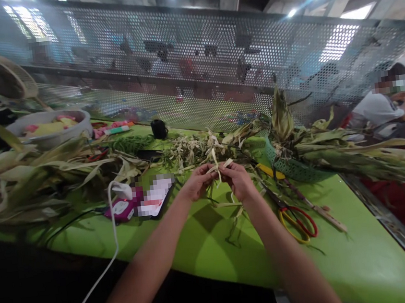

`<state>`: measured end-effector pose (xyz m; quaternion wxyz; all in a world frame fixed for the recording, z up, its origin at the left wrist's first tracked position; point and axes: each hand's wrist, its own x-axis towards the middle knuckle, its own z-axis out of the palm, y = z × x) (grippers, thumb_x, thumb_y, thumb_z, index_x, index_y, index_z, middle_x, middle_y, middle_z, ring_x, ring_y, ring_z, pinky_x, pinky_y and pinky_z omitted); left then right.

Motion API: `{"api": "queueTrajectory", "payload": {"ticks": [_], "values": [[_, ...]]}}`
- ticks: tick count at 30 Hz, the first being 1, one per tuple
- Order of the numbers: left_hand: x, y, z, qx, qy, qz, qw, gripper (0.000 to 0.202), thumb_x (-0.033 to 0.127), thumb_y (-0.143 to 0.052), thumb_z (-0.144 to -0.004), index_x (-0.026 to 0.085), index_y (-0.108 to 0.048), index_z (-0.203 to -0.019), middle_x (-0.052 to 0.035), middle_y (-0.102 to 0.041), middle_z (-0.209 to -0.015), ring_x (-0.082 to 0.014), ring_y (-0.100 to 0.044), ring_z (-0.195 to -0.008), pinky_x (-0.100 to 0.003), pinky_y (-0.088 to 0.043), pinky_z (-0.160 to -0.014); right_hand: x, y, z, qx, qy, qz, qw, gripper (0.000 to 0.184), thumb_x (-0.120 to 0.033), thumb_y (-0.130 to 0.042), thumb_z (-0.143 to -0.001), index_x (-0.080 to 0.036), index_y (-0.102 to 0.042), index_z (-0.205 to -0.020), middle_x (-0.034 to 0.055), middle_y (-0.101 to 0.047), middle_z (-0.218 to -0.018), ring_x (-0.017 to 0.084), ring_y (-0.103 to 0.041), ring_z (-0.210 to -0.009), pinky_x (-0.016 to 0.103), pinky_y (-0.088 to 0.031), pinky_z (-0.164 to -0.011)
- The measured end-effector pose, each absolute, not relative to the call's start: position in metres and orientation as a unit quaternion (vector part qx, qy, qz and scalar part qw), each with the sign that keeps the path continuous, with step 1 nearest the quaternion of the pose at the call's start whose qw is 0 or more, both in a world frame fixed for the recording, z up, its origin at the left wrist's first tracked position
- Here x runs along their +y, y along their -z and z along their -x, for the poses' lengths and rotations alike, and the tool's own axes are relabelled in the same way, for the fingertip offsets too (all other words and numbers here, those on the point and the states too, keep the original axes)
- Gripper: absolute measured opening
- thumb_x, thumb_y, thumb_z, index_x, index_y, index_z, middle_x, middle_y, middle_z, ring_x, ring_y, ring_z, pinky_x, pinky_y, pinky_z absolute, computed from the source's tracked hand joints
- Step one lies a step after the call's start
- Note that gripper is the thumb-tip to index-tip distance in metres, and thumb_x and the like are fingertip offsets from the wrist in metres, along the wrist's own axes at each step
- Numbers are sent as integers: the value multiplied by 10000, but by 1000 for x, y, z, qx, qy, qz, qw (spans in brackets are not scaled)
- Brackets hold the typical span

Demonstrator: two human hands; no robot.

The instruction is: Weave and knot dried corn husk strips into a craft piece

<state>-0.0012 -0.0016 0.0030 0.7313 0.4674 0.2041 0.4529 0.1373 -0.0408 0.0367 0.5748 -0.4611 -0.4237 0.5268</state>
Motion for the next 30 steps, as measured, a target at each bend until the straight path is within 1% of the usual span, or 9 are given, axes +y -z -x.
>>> {"api": "queueTrajectory", "payload": {"ticks": [3,8,14,18,21,23,25,27,30], "values": [[-3,-6,1,221,-451,-501,705,369,372,-811,-646,133,-607,-840,12,-596,-749,-65,-489,-638,-197,-356,-610,-41,-33,-141,-424,-515,468,580,325,-421,-814,-605,-185,-656,-761,-18,-598,-617,111,-478,-527,257,-399,-538],[-2,-10,-1,280,-463,-566,622,349,382,-764,-692,140,-591,-875,37,-537,-677,-70,-436,-590,-211,-339,-575,-41,-33,-150,-505,-371,511,588,343,-452,-807,-618,-183,-693,-797,-5,-657,-693,131,-547,-624,265,-438,-616],[-2,-14,3,270,-439,-613,598,306,423,-646,-801,145,-614,-925,-18,-599,-830,-104,-497,-690,-236,-387,-634,-41,-32,-147,-534,-306,559,556,293,-415,-791,-625,-163,-686,-731,14,-664,-674,149,-556,-622,279,-435,-600],[-1,-15,3,301,-466,-579,598,304,409,-670,-778,141,-632,-917,0,-591,-778,-87,-445,-647,-229,-339,-613,-38,-30,-153,-535,-349,498,586,373,-380,-765,-675,-195,-681,-987,14,-681,-786,142,-573,-647,271,-454,-603],[0,-13,2,319,-459,-561,610,322,430,-681,-761,136,-644,-887,17,-574,-724,-78,-411,-606,-232,-314,-594,-37,-34,-163,-598,-228,491,591,429,-359,-757,-712,-239,-659,-1112,42,-686,-952,179,-612,-780,321,-492,-704],[1,-13,2,322,-460,-557,612,329,441,-692,-746,134,-647,-856,25,-556,-685,-79,-404,-598,-233,-306,-589,-39,-40,-169,-666,-99,496,548,323,-353,-751,-743,-255,-702,-1047,61,-683,-1027,221,-611,-917,371,-482,-821],[1,-14,2,311,-463,-552,620,336,446,-703,-731,134,-648,-842,25,-551,-673,-84,-420,-613,-233,-313,-601,-39,-45,-173,-714,-13,499,491,199,-353,-732,-778,-259,-734,-953,59,-698,-962,238,-603,-932,389,-459,-855],[0,-15,3,301,-463,-547,629,337,445,-711,-722,137,-649,-843,23,-553,-674,-86,-432,-624,-232,-324,-615,-38,-47,-175,-734,9,504,455,154,-358,-714,-801,-253,-740,-910,50,-705,-865,233,-606,-863,383,-450,-821],[0,-15,4,300,-459,-545,635,318,425,-724,-714,139,-649,-831,26,-551,-665,-82,-430,-610,-233,-332,-620,-33,-43,-176,-740,-39,512,435,154,-374,-704,-799,-235,-736,-854,47,-697,-823,223,-603,-825,366,-438,-790]]}}
